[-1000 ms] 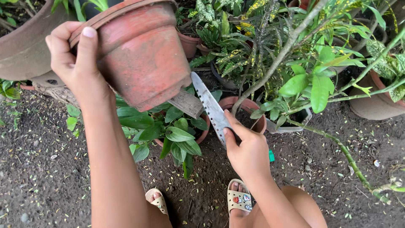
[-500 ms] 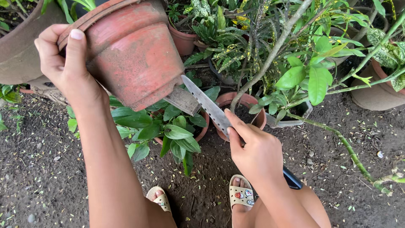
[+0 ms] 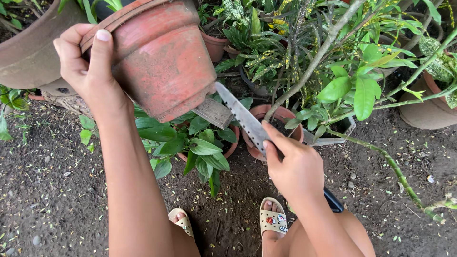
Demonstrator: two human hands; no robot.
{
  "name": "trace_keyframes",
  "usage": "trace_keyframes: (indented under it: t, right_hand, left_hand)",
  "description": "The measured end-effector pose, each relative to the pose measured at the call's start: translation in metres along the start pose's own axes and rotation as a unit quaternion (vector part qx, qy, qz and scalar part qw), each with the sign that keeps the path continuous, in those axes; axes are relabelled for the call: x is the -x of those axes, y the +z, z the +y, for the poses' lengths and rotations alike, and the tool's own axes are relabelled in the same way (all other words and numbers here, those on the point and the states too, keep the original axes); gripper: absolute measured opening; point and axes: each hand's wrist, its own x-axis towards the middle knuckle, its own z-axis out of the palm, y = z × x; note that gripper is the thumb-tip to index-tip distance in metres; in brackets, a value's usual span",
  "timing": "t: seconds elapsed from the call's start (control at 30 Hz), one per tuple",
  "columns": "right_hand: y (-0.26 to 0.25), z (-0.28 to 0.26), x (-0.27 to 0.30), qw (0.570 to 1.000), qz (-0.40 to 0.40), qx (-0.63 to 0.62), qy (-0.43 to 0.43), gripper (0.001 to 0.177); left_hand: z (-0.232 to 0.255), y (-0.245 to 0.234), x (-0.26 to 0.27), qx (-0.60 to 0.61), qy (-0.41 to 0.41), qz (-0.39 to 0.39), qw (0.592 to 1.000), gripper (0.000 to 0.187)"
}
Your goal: The person picks up a small terracotta plant pot and uses a serrated knife to repeatedly cut along the side of the pot. The person holds the pot with one hand and scrapes the knife along the pot's surface for the duration of the clip.
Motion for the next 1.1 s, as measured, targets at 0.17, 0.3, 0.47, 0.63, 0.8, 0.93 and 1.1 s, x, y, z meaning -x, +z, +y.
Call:
trace_keyframes:
  t: [0.17, 0.3, 0.47, 0.63, 0.8, 0.93, 1.1]
  right_hand:
    - [0.004, -0.003, -0.001, 0.999, -0.022, -0.005, 0.034, 0.038]
    - [0.004, -0.007, 0.012, 0.998, 0.01, -0.054, 0.003, 0.038]
    - [0.016, -0.003, 0.003, 0.999, 0.026, -0.042, -0.005, 0.038]
    - [0.008, -0.007, 0.008, 0.999, -0.013, -0.031, 0.035, 0.039]
    - [0.012, -0.004, 0.005, 0.999, 0.02, -0.034, -0.001, 0.038]
    - [0.012, -0.004, 0.004, 1.0, 0.011, -0.02, 0.004, 0.039]
    - [0.006, -0.003, 0.006, 1.0, -0.007, 0.01, 0.009, 0.04]
  left_hand:
    - [-0.001, 0.001, 0.001, -0.051, 0.018, 0.001, 0.999, 0.015]
    - [-0.001, 0.001, 0.001, -0.031, 0.006, 0.017, 0.999, 0.015]
    - [0.002, 0.002, 0.002, -0.031, 0.007, 0.012, 0.999, 0.015]
    - [0.004, 0.004, 0.001, -0.034, 0.003, 0.02, 0.999, 0.015]
    - [0.004, 0.005, 0.002, -0.058, 0.007, 0.018, 0.998, 0.015]
    - [0.006, 0.006, 0.003, -0.06, 0.009, 0.023, 0.998, 0.014]
    - [0.005, 0.005, 0.003, -0.053, 0.002, 0.029, 0.998, 0.014]
